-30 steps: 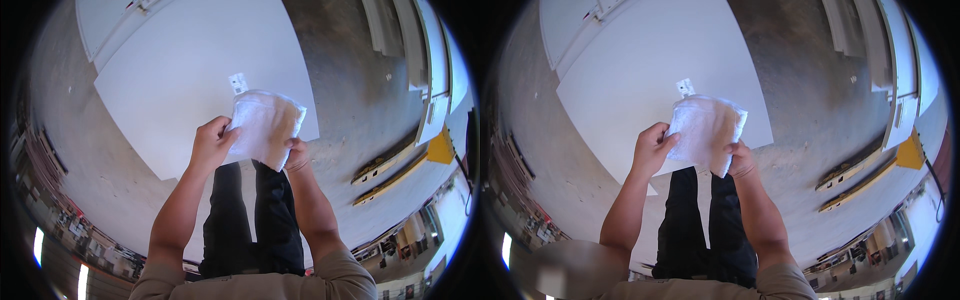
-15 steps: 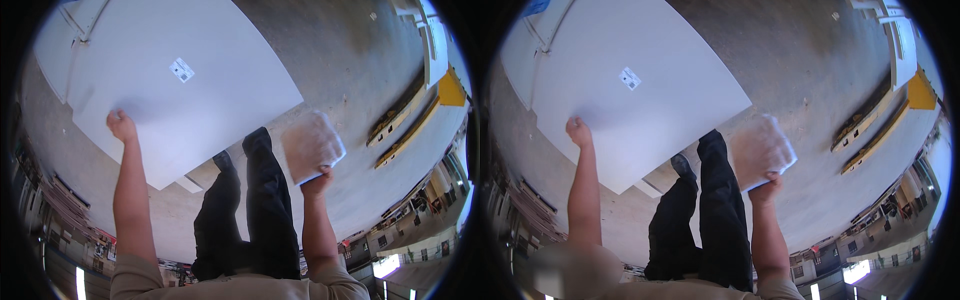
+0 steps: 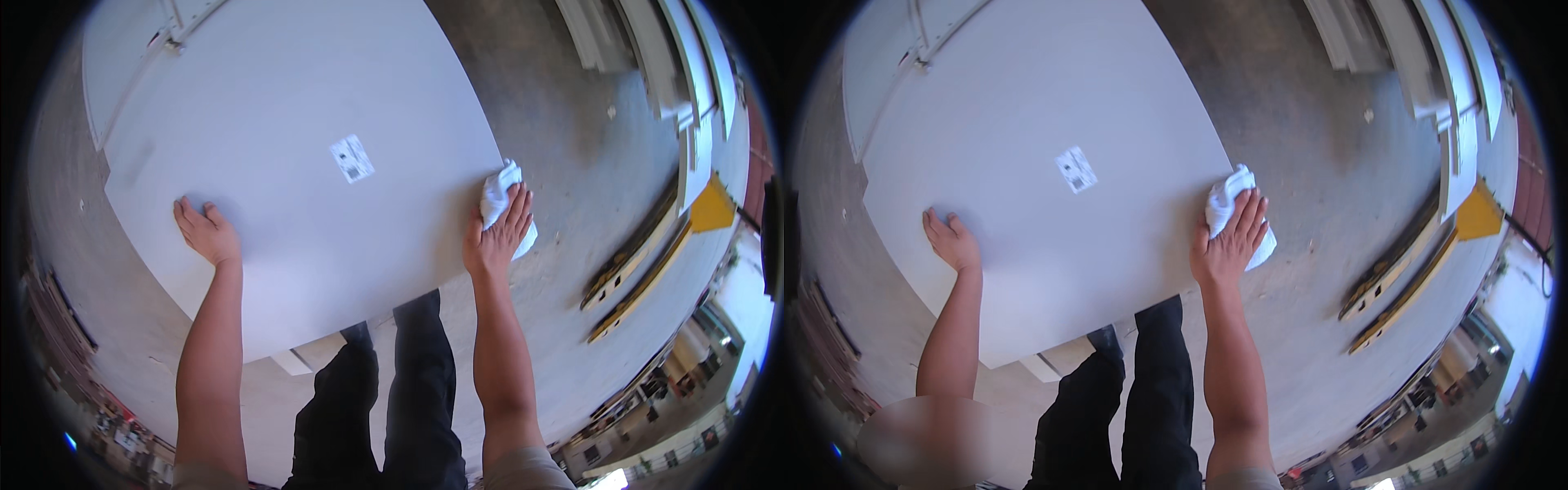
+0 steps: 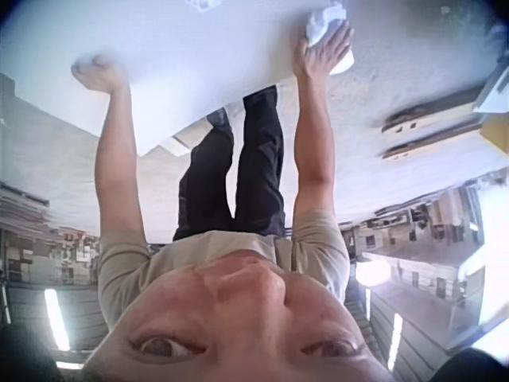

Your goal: The person wipes the surfaces of several large white panels with a cloth. They pick up each panel, wipe it on both sides, and place it back in a stack. A water bottle is visible nearby but not used.

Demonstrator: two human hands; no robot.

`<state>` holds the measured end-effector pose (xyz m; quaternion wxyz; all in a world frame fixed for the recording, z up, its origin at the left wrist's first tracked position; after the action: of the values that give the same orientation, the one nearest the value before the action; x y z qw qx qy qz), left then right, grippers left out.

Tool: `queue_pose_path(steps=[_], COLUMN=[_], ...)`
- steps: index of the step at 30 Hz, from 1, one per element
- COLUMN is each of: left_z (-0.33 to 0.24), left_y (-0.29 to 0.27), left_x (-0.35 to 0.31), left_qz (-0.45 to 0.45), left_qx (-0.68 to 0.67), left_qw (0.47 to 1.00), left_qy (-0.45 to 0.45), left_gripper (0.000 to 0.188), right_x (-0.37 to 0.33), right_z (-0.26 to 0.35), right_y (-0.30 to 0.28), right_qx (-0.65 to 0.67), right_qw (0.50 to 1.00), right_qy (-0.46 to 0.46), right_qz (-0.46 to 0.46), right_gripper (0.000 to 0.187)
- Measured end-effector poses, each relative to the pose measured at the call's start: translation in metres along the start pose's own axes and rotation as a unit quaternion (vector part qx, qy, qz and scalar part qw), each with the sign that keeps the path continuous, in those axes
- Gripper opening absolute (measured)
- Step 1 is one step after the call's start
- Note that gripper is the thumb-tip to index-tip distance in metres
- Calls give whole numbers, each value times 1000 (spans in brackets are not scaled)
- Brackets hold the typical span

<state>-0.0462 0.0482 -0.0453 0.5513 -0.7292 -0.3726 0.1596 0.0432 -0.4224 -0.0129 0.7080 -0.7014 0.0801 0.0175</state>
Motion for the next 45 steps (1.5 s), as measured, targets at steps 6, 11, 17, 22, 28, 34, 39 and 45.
queue_pose_path(steps=[6,11,17,22,28,34,39,45], left_z=[-17,-23,-26,-27,-27,-26,-29,-17], left_y=[-8,-12,-14,-14,-16,-16,-15,-10], left_x=[-4,-7,-2,1,2,1,-1,-5], left_qz=[14,38,39,38,38,37,42,25], left_qx=[-17,-27,-17,-33,-27,-19,-31,-134], left_qw=[1000,999,999,999,999,999,999,990], left_qy=[4,-7,-7,-4,-10,-12,-8,-21], left_gripper=[54,56,56,56,57,58,58,62], right_x=[70,171,305,338,184,143,210,338], right_z=[59,149,267,323,341,278,278,330], right_y=[-6,-13,-21,-24,-26,-31,-21,-22], right_qx=[-38,-32,-23,-76,-27,-47,-50,-83], right_qw=[997,990,977,948,904,911,950,962], right_qy=[-72,-136,-201,-284,-427,-406,-304,-247], right_qz=[-12,-29,-63,-121,-4,47,-57,-81], right_gripper=[84,83,79,74,70,63,66,68])
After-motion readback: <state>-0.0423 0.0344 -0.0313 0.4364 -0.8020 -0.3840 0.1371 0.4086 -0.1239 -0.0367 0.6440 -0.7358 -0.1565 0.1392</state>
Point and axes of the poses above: each hand's wrist, its own x-axis towards the middle knuckle, its own y-axis out of the palm, z = x × y, the point moved 3 cm from there along x, towards the middle knuckle, and after that the axes turned 13 degrees about -x, right-handed, at the moved point
